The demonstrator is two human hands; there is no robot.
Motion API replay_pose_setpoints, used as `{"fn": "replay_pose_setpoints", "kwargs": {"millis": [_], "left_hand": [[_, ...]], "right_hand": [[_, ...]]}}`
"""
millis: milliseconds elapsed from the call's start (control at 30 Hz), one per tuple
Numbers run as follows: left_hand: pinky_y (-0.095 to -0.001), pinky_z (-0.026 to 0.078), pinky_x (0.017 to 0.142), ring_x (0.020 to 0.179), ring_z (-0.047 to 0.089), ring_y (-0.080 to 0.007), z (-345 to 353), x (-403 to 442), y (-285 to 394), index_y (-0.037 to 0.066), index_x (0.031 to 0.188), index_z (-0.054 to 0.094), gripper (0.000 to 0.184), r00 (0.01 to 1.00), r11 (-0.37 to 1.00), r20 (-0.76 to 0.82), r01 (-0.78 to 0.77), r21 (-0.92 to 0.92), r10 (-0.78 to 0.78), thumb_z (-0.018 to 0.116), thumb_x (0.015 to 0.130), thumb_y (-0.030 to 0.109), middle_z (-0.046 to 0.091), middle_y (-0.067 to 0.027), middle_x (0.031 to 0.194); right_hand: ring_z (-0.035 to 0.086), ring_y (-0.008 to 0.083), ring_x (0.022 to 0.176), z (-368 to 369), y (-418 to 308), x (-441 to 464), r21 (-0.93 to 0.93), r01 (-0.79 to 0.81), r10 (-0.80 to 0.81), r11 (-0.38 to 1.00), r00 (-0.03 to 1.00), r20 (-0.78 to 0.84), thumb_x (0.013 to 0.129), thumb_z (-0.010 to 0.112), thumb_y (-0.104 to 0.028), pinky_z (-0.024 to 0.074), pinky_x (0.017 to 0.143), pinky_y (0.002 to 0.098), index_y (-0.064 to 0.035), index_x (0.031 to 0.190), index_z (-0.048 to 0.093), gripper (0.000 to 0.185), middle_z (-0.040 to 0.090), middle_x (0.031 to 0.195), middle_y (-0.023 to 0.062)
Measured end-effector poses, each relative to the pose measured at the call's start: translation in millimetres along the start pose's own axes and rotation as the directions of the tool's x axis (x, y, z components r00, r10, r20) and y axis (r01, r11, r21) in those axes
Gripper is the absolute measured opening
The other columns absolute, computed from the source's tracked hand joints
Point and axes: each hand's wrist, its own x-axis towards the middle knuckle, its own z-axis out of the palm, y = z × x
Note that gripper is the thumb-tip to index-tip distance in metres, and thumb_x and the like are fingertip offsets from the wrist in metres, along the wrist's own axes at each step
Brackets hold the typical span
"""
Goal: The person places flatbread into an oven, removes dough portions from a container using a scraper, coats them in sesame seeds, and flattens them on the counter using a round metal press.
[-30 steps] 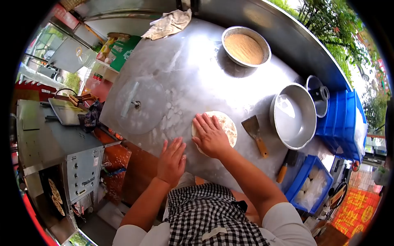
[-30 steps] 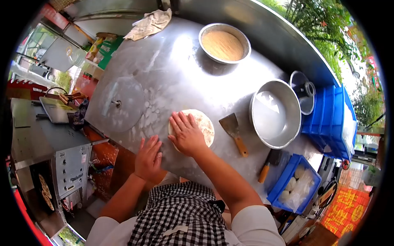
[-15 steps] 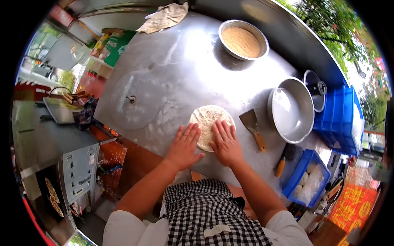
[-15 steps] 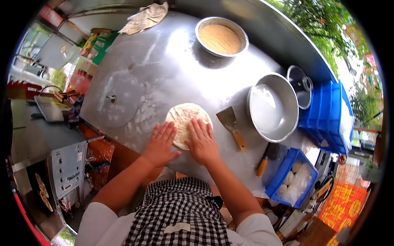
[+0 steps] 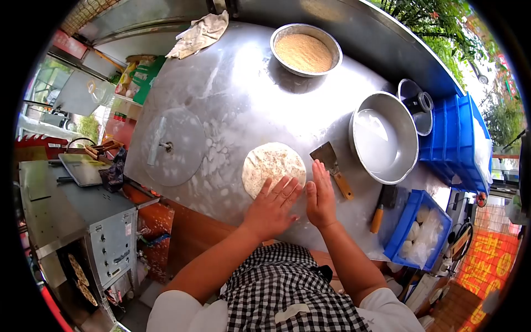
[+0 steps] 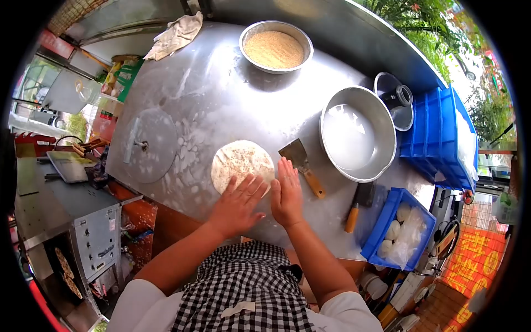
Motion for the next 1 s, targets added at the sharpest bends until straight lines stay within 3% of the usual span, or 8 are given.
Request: {"fn": "replay_pose_setpoints", "kwargs": {"millis": [200,300,433,567,700,867,967,1000], "left_hand": [[-0.0584,0.016,0.131,0.162,0.027,-0.031,18,0,12,0.012,0.166,0.036,0.09,0.997,0.999,0.072,0.034,-0.036,-0.031,0.069,0.094,0.056,0.032,-0.0104,0.174],[-0.0577,0.014,0.132,0.162,0.026,-0.0302,15,11,14,0.014,0.166,0.037,0.089,0.985,0.999,0.163,-0.052,0.012,0.049,0.069,0.094,0.055,0.031,-0.0107,0.174],[-0.0571,0.013,0.132,0.164,0.022,-0.029,-6,51,16,0.016,0.167,0.036,0.084,0.999,0.994,0.015,-0.038,0.107,0.036,0.064,0.098,0.056,0.029,-0.0107,0.175],[-0.0578,0.01,0.132,0.164,0.021,-0.0307,6,80,-12,0.016,0.169,0.033,0.084,0.975,0.992,0.221,-0.049,0.118,0.022,0.059,0.101,0.058,0.026,-0.0097,0.177],[-0.0579,0.005,0.133,0.166,0.014,-0.0317,5,87,-30,0.018,0.171,0.027,0.087,0.979,0.989,0.186,0.054,0.134,-0.078,0.054,0.102,0.063,0.018,-0.0091,0.18],[-0.0584,0.006,0.133,0.164,0.018,-0.0344,5,85,-39,0.014,0.17,0.03,0.086,0.982,0.982,0.099,0.15,0.116,-0.162,0.053,0.103,0.062,0.02,-0.0119,0.179],[-0.0592,0.011,0.132,0.162,0.024,-0.0367,-5,87,-43,0.011,0.166,0.037,0.079,0.99,0.988,-0.032,0.136,0.068,-0.135,0.057,0.104,0.056,0.026,-0.0143,0.176],[-0.0595,0.014,0.131,0.161,0.026,-0.0369,-10,83,-41,0.01,0.165,0.04,0.077,0.989,0.991,-0.089,0.123,0.057,-0.118,0.058,0.104,0.053,0.029,-0.0148,0.175]], "right_hand": [[0.045,0.042,0.151,-22,-3,1,0.091,-0.001,0.008,0.996,0.997,-0.077,0.11,0.05,-0.02,0.0339,0.125,0.0502,0.0028,0.155,0.048,0.05,0.052,0.159,0.0247],[0.048,0.042,0.148,-21,5,-3,0.143,-0.021,0.036,0.989,0.994,-0.107,0.11,0.052,-0.019,0.0365,0.124,0.0491,0.0025,0.155,0.05,0.049,0.054,0.157,0.0245],[0.052,0.0413,0.145,-29,12,-2,0.158,-0.036,0.056,0.987,0.99,-0.126,0.111,0.053,-0.02,0.0405,0.121,0.0475,0.0023,0.153,0.052,0.048,0.057,0.154,0.0242],[0.055,0.0408,0.142,-30,13,-5,0.204,-0.072,0.097,0.976,0.989,-0.114,0.11,0.054,-0.02,0.0431,0.118,0.0457,0.0016,0.151,0.055,0.046,0.06,0.15,0.0239],[0.057,0.0405,0.14,-37,10,-8,0.252,-0.122,0.149,0.96,0.985,-0.092,0.11,0.055,-0.019,0.0434,0.118,0.0447,0.0012,0.15,0.056,0.045,0.061,0.148,0.0247],[0.062,0.0353,0.135,-31,11,0,0.363,-0.143,0.187,0.921,0.978,-0.089,0.11,0.058,-0.022,0.0455,0.116,0.0434,0.0012,0.149,0.057,0.046,0.065,0.143,0.022],[0.064,0.0284,0.13,-29,-2,9,0.576,-0.31,0.336,0.756,0.94,0.064,0.114,0.052,-0.023,0.0482,0.113,0.0384,0.0037,0.147,0.058,0.043,0.067,0.14,0.0186],[0.065,0.0284,0.129,-31,-13,16,0.7,-0.395,0.404,0.595,0.9,0.164,0.114,0.052,-0.025,0.0496,0.112,0.0392,0.0042,0.147,0.058,0.044,0.068,0.139,0.0188]]}}
